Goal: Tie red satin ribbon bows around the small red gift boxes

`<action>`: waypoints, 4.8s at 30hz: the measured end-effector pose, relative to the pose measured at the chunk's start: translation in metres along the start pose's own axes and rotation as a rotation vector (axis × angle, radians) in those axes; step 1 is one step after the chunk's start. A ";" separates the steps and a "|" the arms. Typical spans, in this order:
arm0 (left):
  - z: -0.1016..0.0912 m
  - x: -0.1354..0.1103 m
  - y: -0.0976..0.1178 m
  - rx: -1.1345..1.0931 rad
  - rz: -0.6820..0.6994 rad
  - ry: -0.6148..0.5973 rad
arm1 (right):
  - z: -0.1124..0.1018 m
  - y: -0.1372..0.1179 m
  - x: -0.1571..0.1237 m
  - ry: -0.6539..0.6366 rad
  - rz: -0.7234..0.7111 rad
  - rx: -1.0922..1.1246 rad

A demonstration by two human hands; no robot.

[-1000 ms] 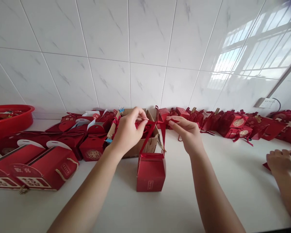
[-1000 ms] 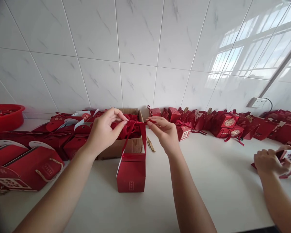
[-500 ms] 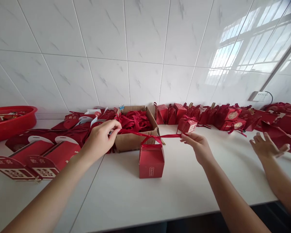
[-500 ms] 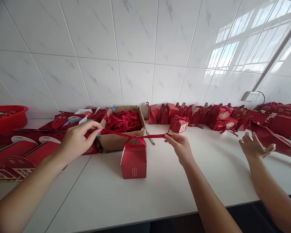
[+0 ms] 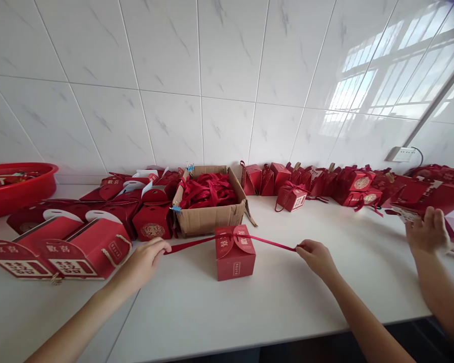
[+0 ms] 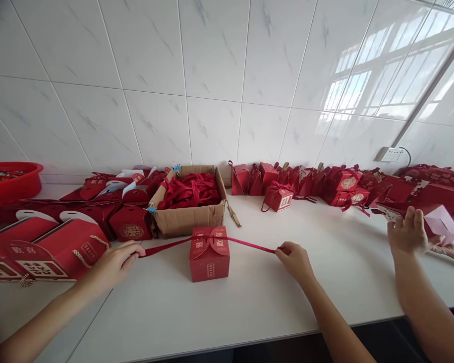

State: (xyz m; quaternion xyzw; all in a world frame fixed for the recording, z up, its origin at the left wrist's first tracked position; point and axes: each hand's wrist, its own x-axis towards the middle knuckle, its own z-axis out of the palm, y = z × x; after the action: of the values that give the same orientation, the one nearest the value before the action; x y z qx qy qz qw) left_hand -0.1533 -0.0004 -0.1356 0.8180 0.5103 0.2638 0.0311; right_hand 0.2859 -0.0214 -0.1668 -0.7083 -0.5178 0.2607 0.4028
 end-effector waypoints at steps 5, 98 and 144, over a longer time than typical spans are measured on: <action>0.014 -0.010 -0.010 -0.003 -0.051 -0.057 | -0.002 0.016 0.001 -0.009 0.039 -0.099; 0.056 0.042 0.116 -1.130 -0.523 -0.207 | 0.060 -0.074 0.004 -0.754 -0.222 0.565; 0.069 0.046 0.115 -0.712 -0.294 0.091 | 0.073 -0.073 -0.002 -0.396 -0.388 0.389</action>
State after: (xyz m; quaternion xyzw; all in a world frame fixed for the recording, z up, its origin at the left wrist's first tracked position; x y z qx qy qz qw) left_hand -0.0117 -0.0015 -0.1398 0.6616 0.4994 0.4532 0.3280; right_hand 0.1900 0.0091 -0.1447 -0.4419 -0.6518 0.4057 0.4641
